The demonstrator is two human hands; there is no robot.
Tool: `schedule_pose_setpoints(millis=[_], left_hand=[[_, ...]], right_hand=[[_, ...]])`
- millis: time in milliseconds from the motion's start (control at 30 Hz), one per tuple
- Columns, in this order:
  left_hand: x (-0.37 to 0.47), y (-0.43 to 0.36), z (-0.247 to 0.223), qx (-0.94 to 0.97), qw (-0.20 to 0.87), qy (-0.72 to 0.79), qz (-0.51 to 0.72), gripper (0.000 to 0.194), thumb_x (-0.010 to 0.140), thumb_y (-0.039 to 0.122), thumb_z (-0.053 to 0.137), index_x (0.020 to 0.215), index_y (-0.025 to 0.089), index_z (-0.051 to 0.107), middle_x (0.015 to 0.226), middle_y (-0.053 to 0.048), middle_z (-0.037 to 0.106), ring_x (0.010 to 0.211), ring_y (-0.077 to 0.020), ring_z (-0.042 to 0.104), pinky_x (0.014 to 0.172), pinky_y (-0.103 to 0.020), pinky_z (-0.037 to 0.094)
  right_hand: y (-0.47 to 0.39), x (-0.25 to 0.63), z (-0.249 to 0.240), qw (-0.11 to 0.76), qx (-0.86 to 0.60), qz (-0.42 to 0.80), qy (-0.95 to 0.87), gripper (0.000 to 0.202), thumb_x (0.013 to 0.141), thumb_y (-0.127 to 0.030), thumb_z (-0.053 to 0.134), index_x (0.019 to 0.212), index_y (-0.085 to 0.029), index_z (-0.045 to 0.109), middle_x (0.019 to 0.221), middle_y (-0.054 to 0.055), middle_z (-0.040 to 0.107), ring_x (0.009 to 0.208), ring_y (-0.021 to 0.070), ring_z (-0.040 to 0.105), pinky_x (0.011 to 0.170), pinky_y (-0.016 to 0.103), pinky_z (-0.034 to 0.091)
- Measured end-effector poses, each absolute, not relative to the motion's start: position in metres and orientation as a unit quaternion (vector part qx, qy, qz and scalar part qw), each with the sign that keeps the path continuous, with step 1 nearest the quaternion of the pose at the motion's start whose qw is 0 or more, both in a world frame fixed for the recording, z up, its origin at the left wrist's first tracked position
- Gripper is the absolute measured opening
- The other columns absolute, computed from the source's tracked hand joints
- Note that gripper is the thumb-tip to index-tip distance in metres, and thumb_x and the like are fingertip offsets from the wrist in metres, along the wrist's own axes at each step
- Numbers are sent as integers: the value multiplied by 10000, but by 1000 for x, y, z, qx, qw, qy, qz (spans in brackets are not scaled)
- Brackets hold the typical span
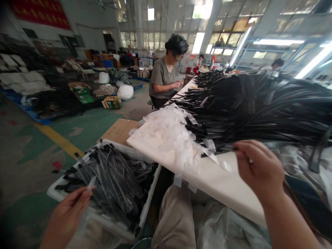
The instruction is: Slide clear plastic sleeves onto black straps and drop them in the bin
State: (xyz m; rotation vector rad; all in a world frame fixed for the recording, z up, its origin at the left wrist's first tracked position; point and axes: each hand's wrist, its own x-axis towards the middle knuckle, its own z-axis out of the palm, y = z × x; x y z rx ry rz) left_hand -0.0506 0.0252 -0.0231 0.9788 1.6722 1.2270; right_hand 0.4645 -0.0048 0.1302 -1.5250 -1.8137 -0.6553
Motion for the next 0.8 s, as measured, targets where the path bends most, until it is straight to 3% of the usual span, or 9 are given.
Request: schedule_pose_setpoints(millis=[100,233,400,500,600,633,733,800], left_hand=[[-11,21,-22,346,506,626,481,634,507,704,816,881,197,751,907,-54,755,806,-185,651,686,-250,561],[15,9,-21,388,545,595,446,559,638,697,744,876,191,755,790,-29,711,738,-163,597,647,-222,495],[17,-4,-24,488,529,563,406,320,766,492,716,902,206,760,909,-32,699,903,-207,620,817,-263,466],[18,-8,-20,496,502,580,407,239,736,412,727,852,206,760,793,-7,622,802,-193,600,745,-260,460],[23,-11,-15,504,461,580,444,167,719,367,724,781,212,737,712,22,538,699,-164,554,669,-241,450],[25,-11,-13,504,452,576,457,159,717,362,722,780,216,729,705,26,529,684,-160,548,655,-237,452],[33,-12,-7,504,442,565,482,171,716,356,721,827,226,726,690,36,512,655,-153,542,636,-230,459],[37,-11,-3,518,441,558,475,198,749,368,698,887,231,737,730,24,537,680,-158,561,651,-235,464]], right_hand=[[-25,366,142,266,-403,-151,-862,183,972,-131,424,901,-235,556,754,36,650,662,192,597,693,331,461],[-26,277,124,192,-300,18,-934,267,1011,-192,409,785,-194,552,655,-4,595,532,156,499,550,323,370],[1,261,88,168,-382,181,-891,209,984,-210,448,843,-175,597,752,32,632,630,169,560,578,300,361],[6,258,76,210,-458,271,-820,141,935,-298,582,943,-167,631,820,46,669,733,192,615,632,284,391],[4,245,64,226,-532,326,-748,501,710,-439,835,1084,-162,649,918,61,714,802,232,648,681,292,412],[4,241,60,225,-540,343,-735,527,671,-448,859,1072,-166,666,911,58,720,795,233,651,679,289,413],[9,232,50,225,-518,382,-732,111,795,-278,740,815,-175,703,728,11,685,684,177,622,597,250,369],[15,232,47,234,-484,382,-752,133,801,-111,624,688,-171,660,653,-6,639,640,148,589,573,235,348]])
